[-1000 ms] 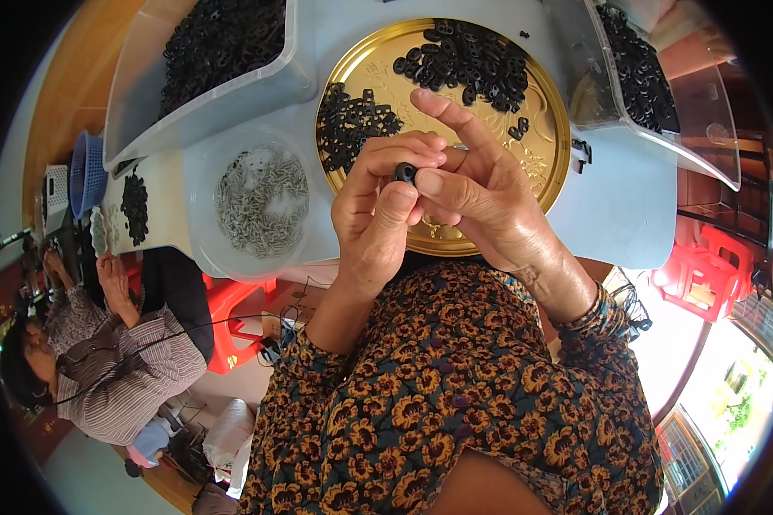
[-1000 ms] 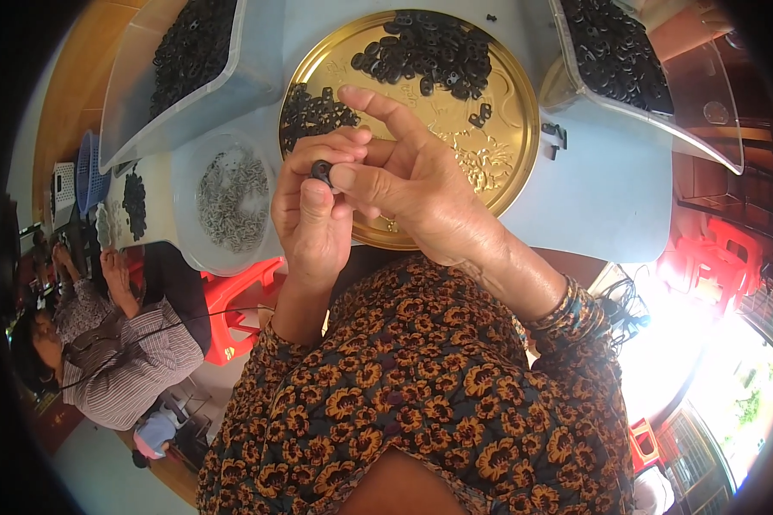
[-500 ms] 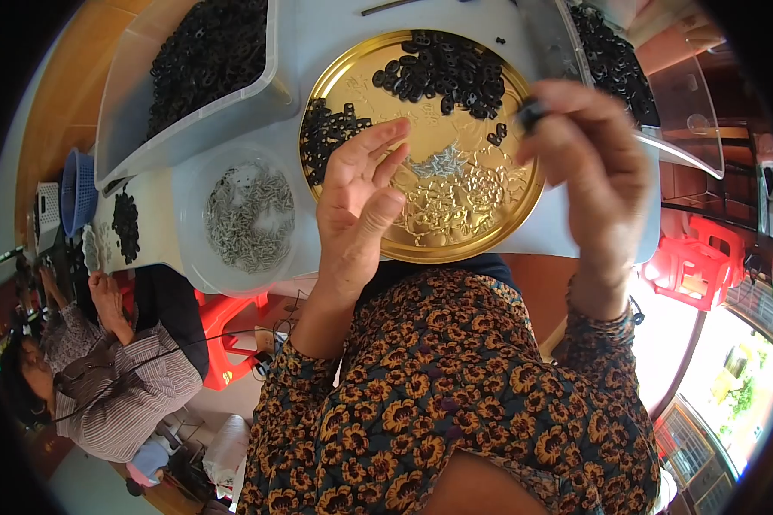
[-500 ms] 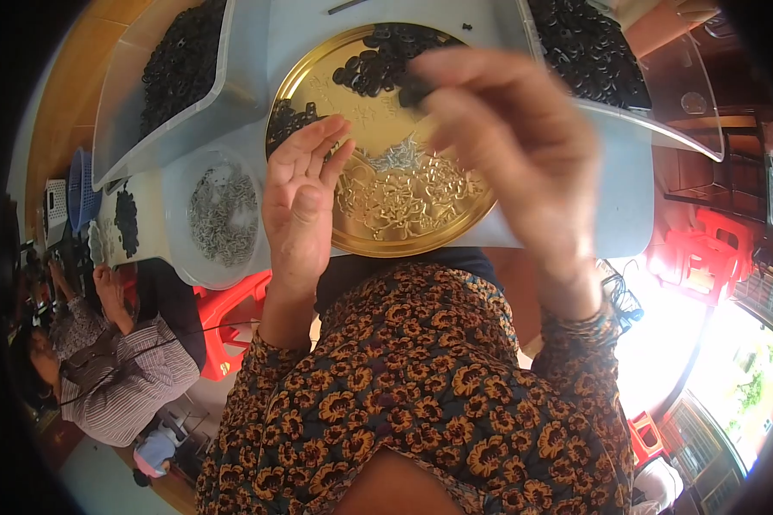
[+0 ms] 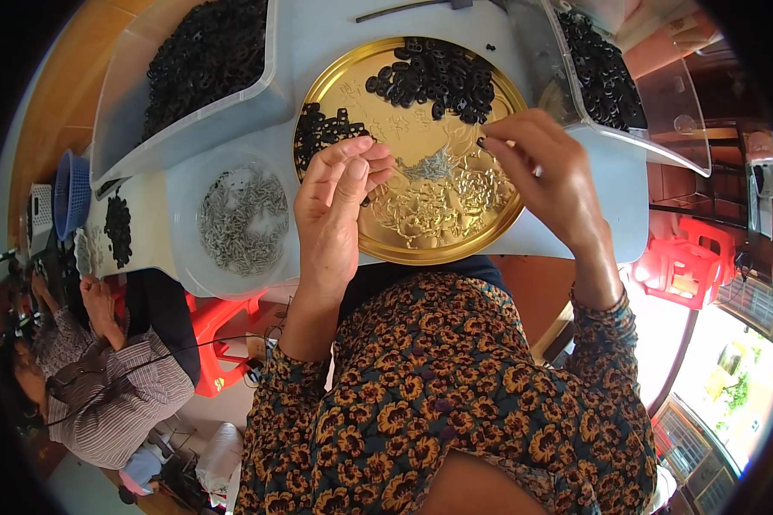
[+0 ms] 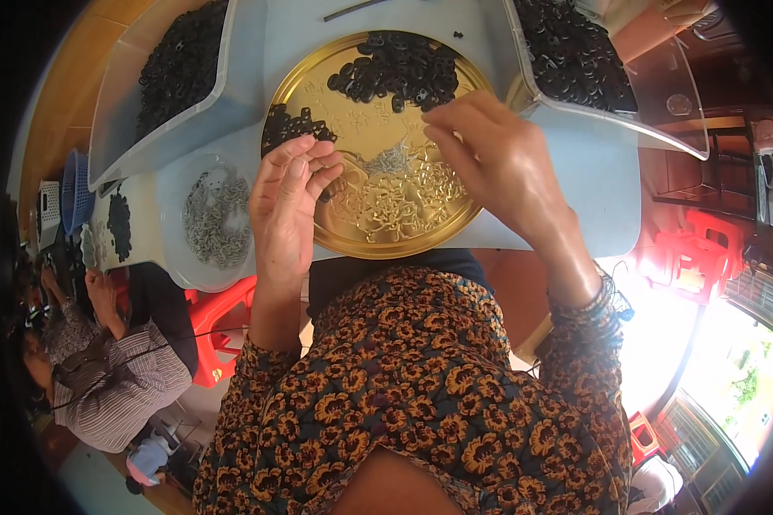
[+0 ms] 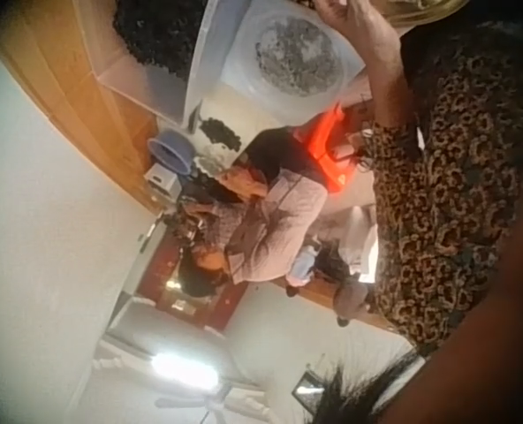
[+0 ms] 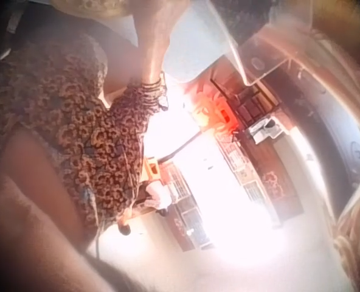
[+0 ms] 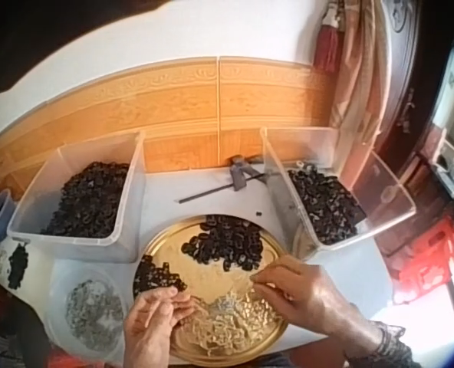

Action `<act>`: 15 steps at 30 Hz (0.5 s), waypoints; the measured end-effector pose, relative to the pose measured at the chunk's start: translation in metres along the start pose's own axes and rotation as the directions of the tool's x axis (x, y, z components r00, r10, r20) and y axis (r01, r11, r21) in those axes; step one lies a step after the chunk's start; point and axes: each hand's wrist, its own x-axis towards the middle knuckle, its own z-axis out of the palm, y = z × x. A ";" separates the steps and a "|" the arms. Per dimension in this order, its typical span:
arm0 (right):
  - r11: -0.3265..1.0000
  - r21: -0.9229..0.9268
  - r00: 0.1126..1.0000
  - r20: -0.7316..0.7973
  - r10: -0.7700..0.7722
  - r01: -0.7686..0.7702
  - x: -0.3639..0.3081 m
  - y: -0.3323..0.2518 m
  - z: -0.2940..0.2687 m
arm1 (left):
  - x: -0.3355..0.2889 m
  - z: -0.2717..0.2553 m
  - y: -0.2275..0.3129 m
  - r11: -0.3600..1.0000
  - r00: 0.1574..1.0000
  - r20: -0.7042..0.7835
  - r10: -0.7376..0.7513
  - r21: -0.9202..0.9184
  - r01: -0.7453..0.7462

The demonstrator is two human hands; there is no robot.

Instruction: The person assembles small plastic components by hand, picking up plastic pieces and metal springs from a tray and fitting them together.

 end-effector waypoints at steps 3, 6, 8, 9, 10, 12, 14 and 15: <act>0.991 -0.127 0.996 0.065 0.060 -0.051 -0.004 0.024 0.012 | -0.001 -0.001 0.001 1.000 1.000 0.003 0.004 0.021 -0.004; 0.966 -0.213 0.986 0.039 0.161 -0.149 -0.004 0.037 0.020 | -0.004 -0.006 -0.002 1.000 1.000 -0.007 -0.012 0.020 0.012; 0.969 -0.219 0.992 0.027 0.125 -0.116 -0.004 0.043 0.024 | -0.003 -0.006 -0.003 1.000 1.000 -0.005 -0.015 0.016 0.015; 0.968 -0.220 0.992 0.027 0.126 -0.117 -0.002 0.045 0.025 | -0.003 -0.007 -0.004 1.000 1.000 -0.004 -0.019 0.015 0.019; 0.959 -0.256 0.990 0.041 0.135 -0.120 -0.001 0.047 0.026 | -0.004 -0.006 -0.004 1.000 1.000 -0.002 -0.021 0.013 0.021; 0.949 -0.292 0.988 0.054 0.145 -0.123 0.001 0.049 0.026 | -0.003 -0.004 -0.004 1.000 1.000 -0.001 -0.027 0.010 0.027; 0.923 -0.341 0.979 0.028 0.201 -0.180 0.001 0.052 0.024 | -0.004 -0.004 -0.004 1.000 1.000 -0.001 -0.025 0.018 0.025; 0.922 -0.341 0.979 0.026 0.203 -0.182 0.000 0.054 0.024 | -0.004 -0.003 -0.004 0.999 1.000 0.000 -0.023 0.026 0.023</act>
